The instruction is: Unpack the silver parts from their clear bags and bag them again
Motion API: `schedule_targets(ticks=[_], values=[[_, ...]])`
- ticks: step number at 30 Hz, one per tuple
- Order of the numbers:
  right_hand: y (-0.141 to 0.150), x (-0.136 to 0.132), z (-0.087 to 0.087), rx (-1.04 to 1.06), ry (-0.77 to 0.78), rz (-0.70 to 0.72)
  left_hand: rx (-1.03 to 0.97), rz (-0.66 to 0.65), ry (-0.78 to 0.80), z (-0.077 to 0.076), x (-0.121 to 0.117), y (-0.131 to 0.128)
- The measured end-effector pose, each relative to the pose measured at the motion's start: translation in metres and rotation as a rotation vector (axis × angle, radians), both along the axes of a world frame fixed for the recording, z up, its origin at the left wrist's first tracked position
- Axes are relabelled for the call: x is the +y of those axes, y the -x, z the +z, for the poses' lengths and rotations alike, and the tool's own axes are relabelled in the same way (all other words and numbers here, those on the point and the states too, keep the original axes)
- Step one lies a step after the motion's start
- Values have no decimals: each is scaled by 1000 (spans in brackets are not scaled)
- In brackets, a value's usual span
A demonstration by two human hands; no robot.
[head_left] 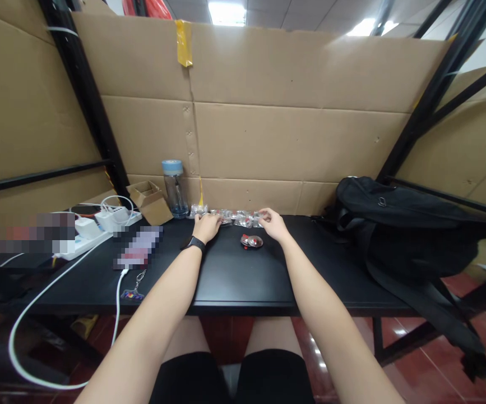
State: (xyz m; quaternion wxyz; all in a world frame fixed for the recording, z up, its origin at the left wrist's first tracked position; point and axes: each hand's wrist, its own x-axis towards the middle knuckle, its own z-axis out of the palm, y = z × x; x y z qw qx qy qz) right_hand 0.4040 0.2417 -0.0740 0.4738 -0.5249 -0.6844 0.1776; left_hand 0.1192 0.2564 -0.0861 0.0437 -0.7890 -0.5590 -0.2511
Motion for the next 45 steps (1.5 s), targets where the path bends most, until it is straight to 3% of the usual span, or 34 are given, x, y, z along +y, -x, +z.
schedule_targets(ticks=[13,19,25,31,37,41,45], values=[[7,-4,0,-33,8,62,34,76,-68,-2,0,-3],[10,-3,-1,-51,11,86,-2,146,-152,9,-9,-6],[18,-8,1,-41,-6,126,-108,-1,-200,26,-27,-20],[32,-15,3,-1,-20,250,-224,-116,-218,37,-44,-41],[34,-21,9,134,42,298,-535,-193,-118,34,-41,-46],[30,-24,15,276,112,272,-821,-382,42,28,-32,-46],[28,-23,16,286,120,259,-875,-427,71,21,-25,-47]])
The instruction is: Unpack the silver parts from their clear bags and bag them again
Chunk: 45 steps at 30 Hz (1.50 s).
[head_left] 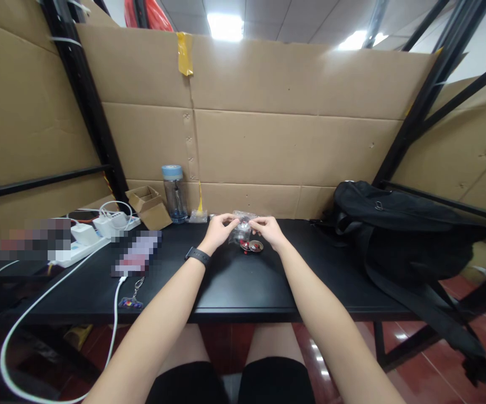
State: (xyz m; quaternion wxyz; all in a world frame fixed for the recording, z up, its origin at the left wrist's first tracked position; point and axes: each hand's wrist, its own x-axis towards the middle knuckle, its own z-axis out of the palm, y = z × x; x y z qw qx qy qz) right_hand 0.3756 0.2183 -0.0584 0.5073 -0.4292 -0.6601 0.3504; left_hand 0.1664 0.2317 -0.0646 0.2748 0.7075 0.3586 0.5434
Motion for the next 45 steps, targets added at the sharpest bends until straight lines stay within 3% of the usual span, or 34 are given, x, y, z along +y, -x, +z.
schedule_targets(ticks=[10,17,25,28,31,33,39,41,45], values=[[0,-1,-1,-146,-23,-32,59,92,50,-12,8,5],[7,2,-1,58,-130,-108,17,51,28,-7,2,3],[12,-8,5,216,3,-42,28,148,22,6,-16,1],[10,-8,5,210,50,-103,249,234,-171,15,-26,4],[7,-7,6,231,105,-137,589,149,-385,21,-34,4],[6,-6,6,240,119,-123,712,123,-451,20,-36,-1],[5,-2,4,224,114,-47,717,252,-450,11,-28,-11],[4,-1,4,200,119,-50,695,351,-412,15,-18,0],[1,-2,5,103,95,-75,653,680,-263,30,17,47]])
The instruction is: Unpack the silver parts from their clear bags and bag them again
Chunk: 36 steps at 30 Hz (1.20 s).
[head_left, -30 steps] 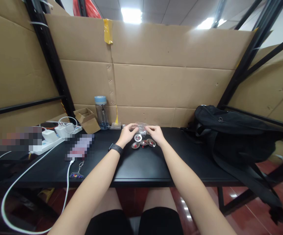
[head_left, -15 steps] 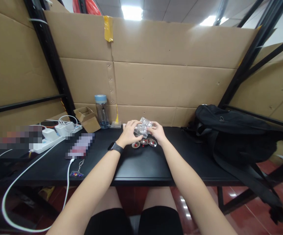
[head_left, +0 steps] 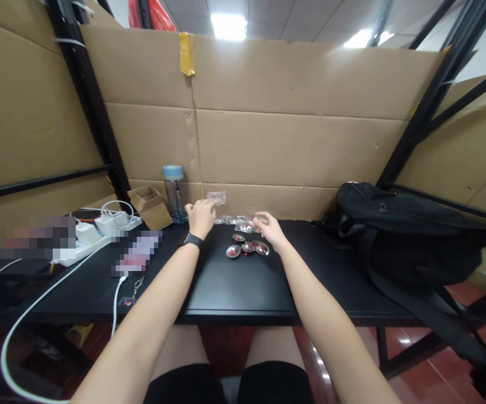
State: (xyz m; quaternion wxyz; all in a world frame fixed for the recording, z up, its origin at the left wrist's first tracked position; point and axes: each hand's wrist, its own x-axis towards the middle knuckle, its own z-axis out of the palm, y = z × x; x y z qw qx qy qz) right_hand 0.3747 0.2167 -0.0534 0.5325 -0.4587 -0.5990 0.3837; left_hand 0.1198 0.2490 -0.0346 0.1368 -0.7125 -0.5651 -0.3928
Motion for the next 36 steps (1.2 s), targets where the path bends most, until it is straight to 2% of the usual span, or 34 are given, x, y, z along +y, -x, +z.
schedule_targets(ticks=[1,3,4,6,9,11,15,17,18,21,23,27,32,34,36], values=[[-1,0,0,-22,-4,1,25,66,40,2,10,13],[-1,0,1,-56,-6,13,136,125,224,1,28,35],[-1,0,1,-72,-7,23,193,126,359,-2,35,44],[-1,0,1,-99,-15,41,237,103,464,-12,45,57],[-2,3,-1,-146,-40,53,256,81,497,-26,46,65],[-4,5,-3,-200,-77,43,267,81,498,-29,43,65],[-8,7,-6,-446,-157,11,289,75,346,-16,33,50],[-9,5,-7,-564,-174,65,297,-8,285,-4,26,33],[-9,5,-7,-602,-183,107,304,-102,317,1,23,23],[-8,3,-7,-649,-207,167,350,-487,563,6,12,-3],[-8,3,-6,-657,-196,141,293,-605,610,0,3,-14],[-15,6,-7,-717,-202,54,149,-611,564,-16,-9,-17],[-23,17,-15,-924,-248,-144,74,-755,533,-20,-10,-12],[-20,22,-17,-990,-267,-110,66,-715,453,-21,-7,-12],[-12,29,-17,-1042,-275,-43,73,-616,359,-25,-4,-13]])
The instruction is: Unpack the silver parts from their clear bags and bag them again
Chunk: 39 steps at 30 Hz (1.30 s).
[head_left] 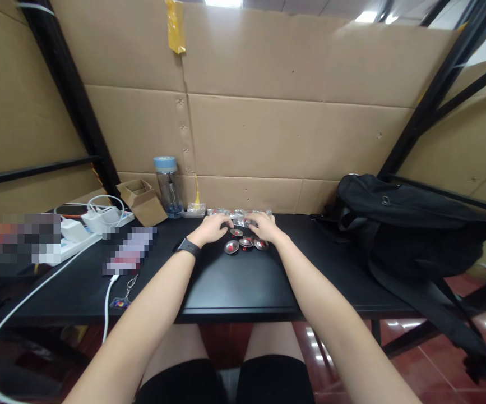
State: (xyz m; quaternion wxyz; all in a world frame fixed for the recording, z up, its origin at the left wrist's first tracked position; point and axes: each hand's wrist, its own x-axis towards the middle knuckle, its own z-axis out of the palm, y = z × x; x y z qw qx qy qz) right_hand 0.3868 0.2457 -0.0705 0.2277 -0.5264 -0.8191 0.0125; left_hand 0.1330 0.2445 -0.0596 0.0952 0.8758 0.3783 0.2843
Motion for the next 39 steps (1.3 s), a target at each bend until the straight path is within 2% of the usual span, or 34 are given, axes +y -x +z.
schedule_targets(ticks=[2,5,13,20,25,29,34,39], values=[[8,7,0,-45,47,9,9,44,-46,-6,2,-2],[16,13,0,-78,102,-46,38,26,-40,-12,4,-5],[14,4,7,-101,-15,-138,28,143,-56,-12,-2,-16],[14,-5,5,-126,80,-107,65,175,16,-18,-5,-24],[17,-9,10,-114,-15,-181,19,216,27,-20,-7,-27],[14,-16,22,22,-83,-198,-99,205,-21,-19,-12,-30],[6,-24,29,289,-140,-45,-261,88,-95,-9,-20,-34],[3,-25,29,542,-31,32,-337,65,4,-3,-23,-36]])
